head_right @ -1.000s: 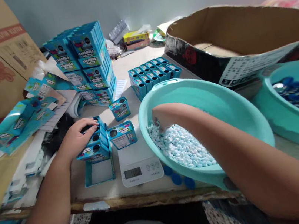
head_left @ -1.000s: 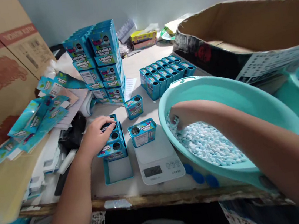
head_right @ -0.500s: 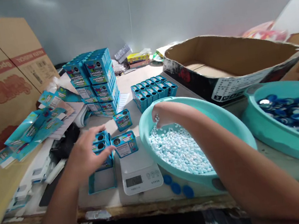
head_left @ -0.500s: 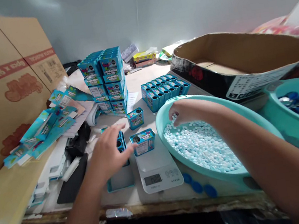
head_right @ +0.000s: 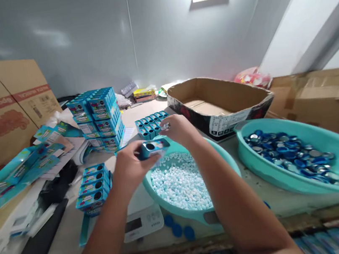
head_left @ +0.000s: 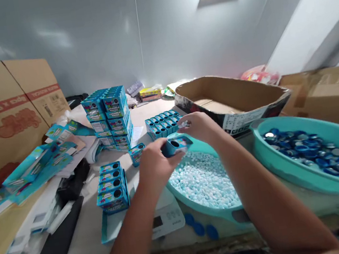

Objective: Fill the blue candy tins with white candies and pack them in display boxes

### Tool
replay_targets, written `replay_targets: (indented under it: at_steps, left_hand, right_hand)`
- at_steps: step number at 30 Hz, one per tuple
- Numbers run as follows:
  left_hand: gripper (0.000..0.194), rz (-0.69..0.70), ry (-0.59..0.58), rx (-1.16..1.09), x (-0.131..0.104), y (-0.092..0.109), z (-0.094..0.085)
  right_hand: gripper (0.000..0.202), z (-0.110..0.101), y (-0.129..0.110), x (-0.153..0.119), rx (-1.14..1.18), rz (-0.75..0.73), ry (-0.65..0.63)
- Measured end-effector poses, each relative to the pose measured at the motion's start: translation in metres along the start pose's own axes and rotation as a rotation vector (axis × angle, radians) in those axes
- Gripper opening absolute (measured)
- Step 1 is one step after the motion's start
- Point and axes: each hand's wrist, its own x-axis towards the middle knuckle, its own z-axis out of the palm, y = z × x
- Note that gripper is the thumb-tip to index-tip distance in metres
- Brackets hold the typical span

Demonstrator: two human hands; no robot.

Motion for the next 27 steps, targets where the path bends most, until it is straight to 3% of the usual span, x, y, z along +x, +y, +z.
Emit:
replay_targets:
  at_steps: [4,8,12,27]
  left_hand:
    - [0.027,-0.161,-0.111,-0.080,-0.001,-0.011,0.046]
    - [0.029,-0.194,-0.043,-0.088,-0.004,-0.030,0.060]
    - [0.028,-0.179,0.024,-0.159,-0.005,-0.038,0.059]
    - [0.027,-0.154,-0.014,-0.100,-0.011,-0.038,0.054]
  right_hand:
    - [0.040,0.011,0.001,-0.003,0.600,0.092,0.018]
    - [0.059,0.025,-0.010,-0.009,1.017,0.172,-0.109]
    - [0.062,0.033,-0.018,-0.013,1.106,0.229,-0.189]
    - [0.051,0.035,-0.035,-0.026,1.091,0.226,-0.267]
